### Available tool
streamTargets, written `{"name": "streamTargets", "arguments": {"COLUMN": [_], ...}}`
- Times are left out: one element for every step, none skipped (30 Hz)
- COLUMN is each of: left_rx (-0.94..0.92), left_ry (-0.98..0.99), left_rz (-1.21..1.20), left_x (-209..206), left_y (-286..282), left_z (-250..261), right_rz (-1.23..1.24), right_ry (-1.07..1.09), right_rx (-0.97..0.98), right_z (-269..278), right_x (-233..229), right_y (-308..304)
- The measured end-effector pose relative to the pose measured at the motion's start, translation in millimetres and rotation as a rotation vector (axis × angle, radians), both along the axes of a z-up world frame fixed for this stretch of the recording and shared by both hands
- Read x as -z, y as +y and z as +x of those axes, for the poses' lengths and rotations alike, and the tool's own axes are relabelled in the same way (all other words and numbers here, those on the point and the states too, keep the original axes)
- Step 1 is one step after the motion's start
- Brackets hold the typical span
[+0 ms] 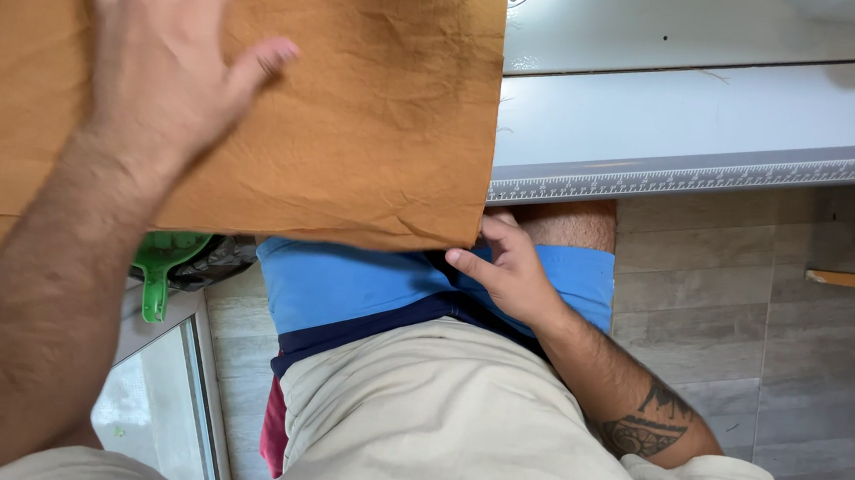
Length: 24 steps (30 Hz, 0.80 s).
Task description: Sewing a zipper onto a piece of brown fabric using an industrial sewing machine
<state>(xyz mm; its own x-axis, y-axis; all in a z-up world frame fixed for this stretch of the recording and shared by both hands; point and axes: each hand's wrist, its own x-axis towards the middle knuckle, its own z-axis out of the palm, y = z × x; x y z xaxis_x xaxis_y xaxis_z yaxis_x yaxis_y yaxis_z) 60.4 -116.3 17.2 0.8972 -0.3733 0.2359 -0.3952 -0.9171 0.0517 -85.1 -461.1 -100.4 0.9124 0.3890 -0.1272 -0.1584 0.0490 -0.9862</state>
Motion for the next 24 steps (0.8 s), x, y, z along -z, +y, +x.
{"name": "streamTargets", "arguments": {"left_rx": [0.082, 0.162, 0.16, 0.2, 0.239, 0.237, 0.204, 0.172, 0.171, 0.131, 0.092, 0.086, 0.017, -0.051, -0.055, -0.171, -0.286, -0.296, -0.327, -0.359, -0.37, -0.383, -0.392, -0.411], "left_ry": [0.069, 0.14, 0.142, 0.098, 0.055, 0.058, 0.036, 0.011, 0.011, -0.02, -0.051, -0.058, -0.06, -0.061, -0.069, -0.015, 0.041, 0.033, -0.003, -0.036, -0.041, -0.11, -0.176, -0.182], "left_rz": [-0.095, -0.193, -0.194, -0.223, -0.253, -0.251, -0.276, -0.301, -0.299, -0.298, -0.297, -0.291, -0.266, -0.241, -0.236, -0.196, -0.156, -0.155, -0.16, -0.166, -0.166, -0.106, -0.049, -0.038], "left_x": [-6, -11, -12, -13, -14, -13, -11, -10, -6, -2, 1, 3, 5, 7, 10, 14, 18, 19, 19, 21, 26, 33, 38, 43], "left_y": [-15, -30, -33, -35, -37, -33, -28, -23, -16, -8, 0, 7, 15, 23, 37, 51, 65, 79, 92, 106, 124, 143, 162, 176], "left_z": [-10, -22, -30, -38, -46, -49, -53, -56, -58, -62, -65, -68, -72, -75, -76, -77, -79, -80, -81, -84, -85, -87, -89, -86], "right_rz": [-0.083, -0.166, -0.167, -0.035, 0.097, 0.099, 0.169, 0.24, 0.241, 0.231, 0.221, 0.226, 0.206, 0.186, 0.19, 0.188, 0.186, 0.187, 0.147, 0.105, 0.105, 0.084, 0.063, 0.071], "right_ry": [-0.041, -0.08, -0.078, 0.058, 0.194, 0.197, 0.253, 0.305, 0.305, 0.303, 0.301, 0.295, 0.293, 0.292, 0.286, 0.287, 0.288, 0.282, 0.259, 0.237, 0.233, 0.197, 0.159, 0.157], "right_rx": [0.026, 0.049, 0.047, 0.046, 0.045, 0.042, 0.039, 0.037, 0.035, 0.047, 0.059, 0.051, 0.053, 0.057, 0.051, 0.051, 0.051, 0.041, 0.045, 0.047, 0.036, 0.046, 0.057, 0.037], "right_z": [-3, -6, -13, -19, -26, -28, -30, -30, -30, -29, -29, -28, -28, -27, -26, -27, -28, -27, -27, -28, -26, -25, -25, -28], "right_x": [-1, -2, -1, -1, 0, -6, -12, -18, -16, -15, -13, -14, -16, -17, -16, -15, -13, -14, -15, -15, -15, -16, -16, -6], "right_y": [-3, -6, -7, -7, -8, -4, 0, 3, 3, 4, 5, 5, 5, 5, 5, 5, 5, 5, 5, 4, 3, 3, 3, -4]}}
